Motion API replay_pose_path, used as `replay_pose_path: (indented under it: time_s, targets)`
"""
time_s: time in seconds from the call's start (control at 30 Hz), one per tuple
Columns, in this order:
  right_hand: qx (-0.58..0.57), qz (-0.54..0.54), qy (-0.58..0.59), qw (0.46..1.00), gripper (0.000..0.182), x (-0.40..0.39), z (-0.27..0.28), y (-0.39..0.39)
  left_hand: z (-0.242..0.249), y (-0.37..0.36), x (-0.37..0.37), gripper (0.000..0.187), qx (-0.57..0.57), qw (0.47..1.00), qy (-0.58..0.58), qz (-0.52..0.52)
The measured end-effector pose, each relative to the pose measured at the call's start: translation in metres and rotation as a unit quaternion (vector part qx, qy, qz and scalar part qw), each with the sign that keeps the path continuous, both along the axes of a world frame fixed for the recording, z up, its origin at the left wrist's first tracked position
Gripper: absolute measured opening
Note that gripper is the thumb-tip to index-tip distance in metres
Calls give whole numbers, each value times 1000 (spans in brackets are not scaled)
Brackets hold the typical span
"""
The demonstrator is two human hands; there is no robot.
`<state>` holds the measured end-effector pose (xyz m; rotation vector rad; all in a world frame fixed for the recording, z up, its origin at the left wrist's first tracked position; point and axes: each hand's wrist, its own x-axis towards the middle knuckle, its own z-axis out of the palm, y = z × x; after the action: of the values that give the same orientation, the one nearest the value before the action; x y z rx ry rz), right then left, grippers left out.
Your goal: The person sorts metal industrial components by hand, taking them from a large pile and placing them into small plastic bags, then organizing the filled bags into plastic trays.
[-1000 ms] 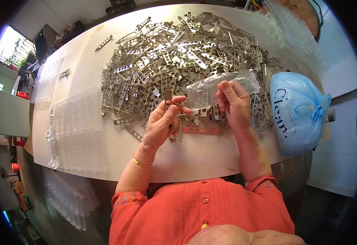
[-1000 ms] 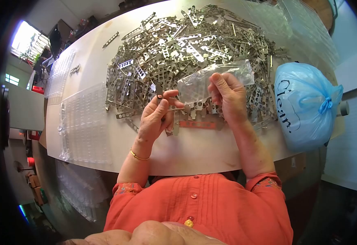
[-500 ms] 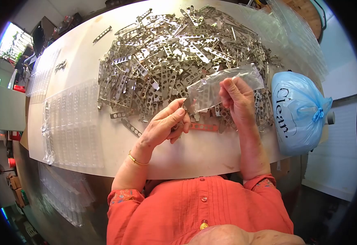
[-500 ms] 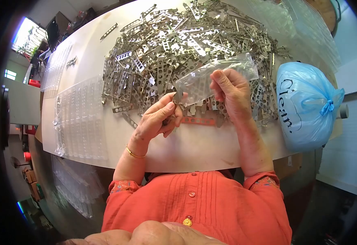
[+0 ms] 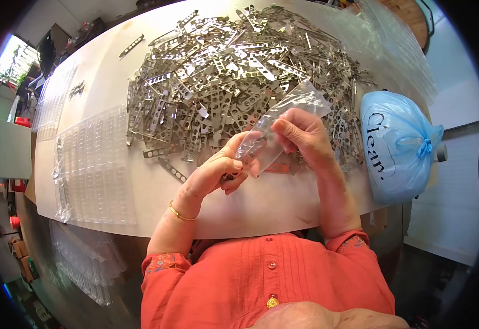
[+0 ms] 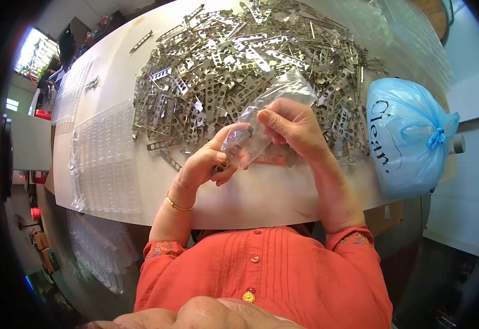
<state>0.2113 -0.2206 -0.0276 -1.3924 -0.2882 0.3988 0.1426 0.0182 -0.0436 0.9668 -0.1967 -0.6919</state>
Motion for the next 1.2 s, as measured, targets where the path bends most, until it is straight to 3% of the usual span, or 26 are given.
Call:
replay_pose_path:
  time_s: [0.1, 0.27, 0.37, 0.7, 0.8, 1.03, 1.1, 1.2]
  targets:
    - [-36, 23, 9, 999, 23, -2, 3, 1, -3, -3, -1, 65, 14, 1000, -19, 20]
    - [-33, 55, 51, 997, 22, -6, 7, 9, 8, -10, -5, 41, 86, 993, 39, 70]
    - [-13, 98, 70, 993, 29, -6, 2, 9, -1, -7, -3, 36, 90, 995, 19, 46]
    - [-60, 222, 105, 967, 40, -10, 12, 15, -1, -14, -6, 50, 108, 993, -8, 50]
    - [-73, 238, 74, 966, 49, -11, 10, 18, 7, -16, -8, 45, 119, 990, -32, 64]
    - [-118, 231, 39, 965, 63, -11, 17, 13, -1, -10, -5, 25, 113, 989, -26, 88]
    - [-49, 179, -16, 982, 69, -12, 13, 11, 5, -13, -7, 19, 131, 984, -5, 119]
    - [-18, 170, 28, 985, 66, -14, 16, 9, 3, -14, -5, 11, 115, 981, 10, 156]
